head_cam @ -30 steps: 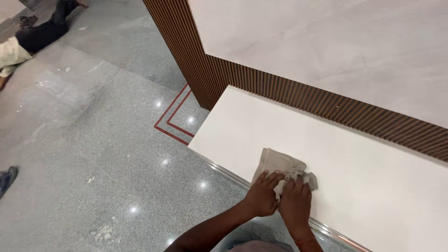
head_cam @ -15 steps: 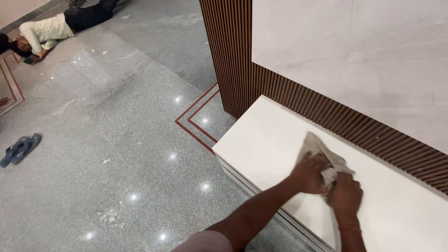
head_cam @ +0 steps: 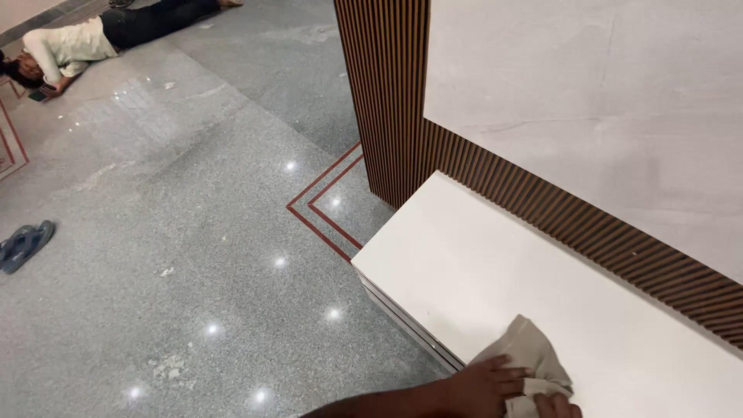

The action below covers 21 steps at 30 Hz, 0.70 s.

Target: Wiping a white stone bench with a cloth in a hallway.

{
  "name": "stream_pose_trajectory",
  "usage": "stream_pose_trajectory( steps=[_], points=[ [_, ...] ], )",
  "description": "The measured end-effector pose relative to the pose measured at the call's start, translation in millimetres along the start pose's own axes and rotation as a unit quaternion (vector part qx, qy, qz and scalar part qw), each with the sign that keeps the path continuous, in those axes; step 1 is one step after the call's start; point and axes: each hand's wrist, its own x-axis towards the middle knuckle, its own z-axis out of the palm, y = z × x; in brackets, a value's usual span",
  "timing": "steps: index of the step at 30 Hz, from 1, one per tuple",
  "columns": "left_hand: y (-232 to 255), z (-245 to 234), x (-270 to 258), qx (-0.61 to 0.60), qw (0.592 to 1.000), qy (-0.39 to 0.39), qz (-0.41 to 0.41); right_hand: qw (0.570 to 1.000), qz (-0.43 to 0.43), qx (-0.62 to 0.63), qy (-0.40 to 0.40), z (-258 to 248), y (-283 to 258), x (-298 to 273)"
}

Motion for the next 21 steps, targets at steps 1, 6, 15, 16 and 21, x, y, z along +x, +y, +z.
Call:
stream_pose_trajectory(
  steps=[1, 6, 15, 16, 21],
  points=[
    [-6, 13, -16, 0.008, 0.999, 0.040, -0.030, 0.999, -0.025, -0.002, -0.025, -35, -31, 20],
    [-52, -49, -45, -0.027, 0.990, 0.036, -0.131, 0.996, -0.050, 0.029, -0.061, -225, -156, 41],
    [-160, -41, -9, 0.040, 0.977, 0.057, -0.201, 0.972, -0.074, 0.146, 0.166, -236, -169, 145],
    [-160, -48, 3, 0.030, 0.973, 0.042, -0.224, 0.965, -0.070, 0.174, 0.184, -238, -160, 154],
    [-159, -39, 71, 0.030, 0.960, 0.118, -0.253, 0.950, 0.001, 0.263, 0.166, -252, -117, 160]
  ],
)
